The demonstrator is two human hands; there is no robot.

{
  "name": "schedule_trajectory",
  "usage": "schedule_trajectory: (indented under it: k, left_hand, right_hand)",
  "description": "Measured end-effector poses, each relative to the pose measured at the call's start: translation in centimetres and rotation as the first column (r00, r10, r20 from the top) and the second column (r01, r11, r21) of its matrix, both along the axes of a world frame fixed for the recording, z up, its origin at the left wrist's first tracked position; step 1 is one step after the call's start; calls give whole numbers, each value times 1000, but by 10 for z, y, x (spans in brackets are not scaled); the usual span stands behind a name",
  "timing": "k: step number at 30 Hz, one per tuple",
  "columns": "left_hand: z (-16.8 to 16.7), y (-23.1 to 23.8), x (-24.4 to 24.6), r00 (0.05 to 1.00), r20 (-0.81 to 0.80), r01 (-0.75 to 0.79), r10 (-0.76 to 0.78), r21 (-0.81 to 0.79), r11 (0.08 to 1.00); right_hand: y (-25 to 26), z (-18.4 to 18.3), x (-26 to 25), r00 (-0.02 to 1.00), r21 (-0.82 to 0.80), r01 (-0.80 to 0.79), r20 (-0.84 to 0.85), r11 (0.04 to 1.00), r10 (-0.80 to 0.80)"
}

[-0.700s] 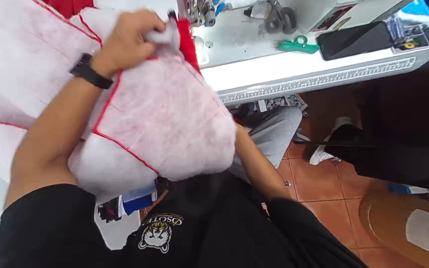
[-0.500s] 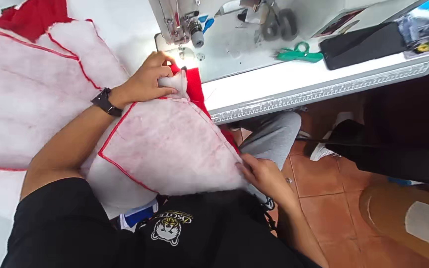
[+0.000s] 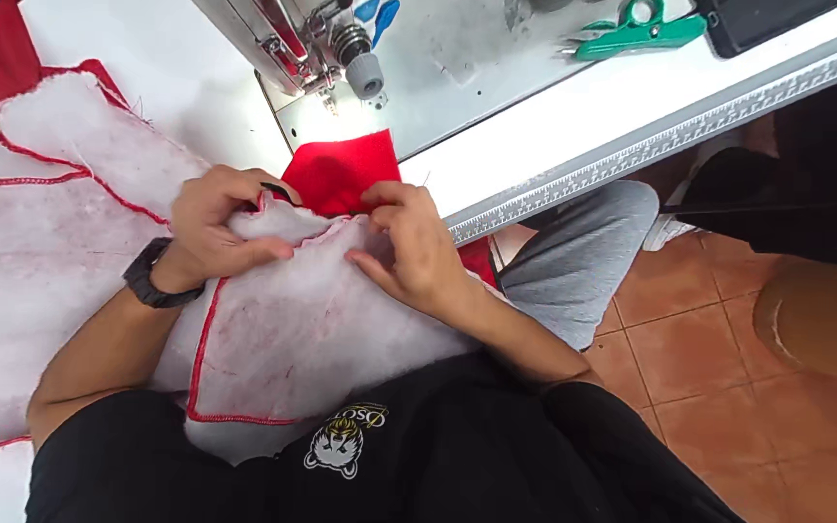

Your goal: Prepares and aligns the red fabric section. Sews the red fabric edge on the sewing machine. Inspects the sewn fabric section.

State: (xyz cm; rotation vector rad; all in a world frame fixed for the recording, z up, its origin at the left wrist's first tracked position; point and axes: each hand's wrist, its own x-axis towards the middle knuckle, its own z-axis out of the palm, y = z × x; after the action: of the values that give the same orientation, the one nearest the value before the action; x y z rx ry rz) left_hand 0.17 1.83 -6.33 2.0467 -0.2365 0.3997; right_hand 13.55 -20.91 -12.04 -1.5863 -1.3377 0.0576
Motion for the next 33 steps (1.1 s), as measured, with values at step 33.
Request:
schedule_trajectory:
  k: [33]
  left_hand:
    - [88, -17, 22, 924, -125, 380, -361, 198, 904]
  right_hand:
    - [-31, 24, -38, 954, 157, 158, -279, 975, -110]
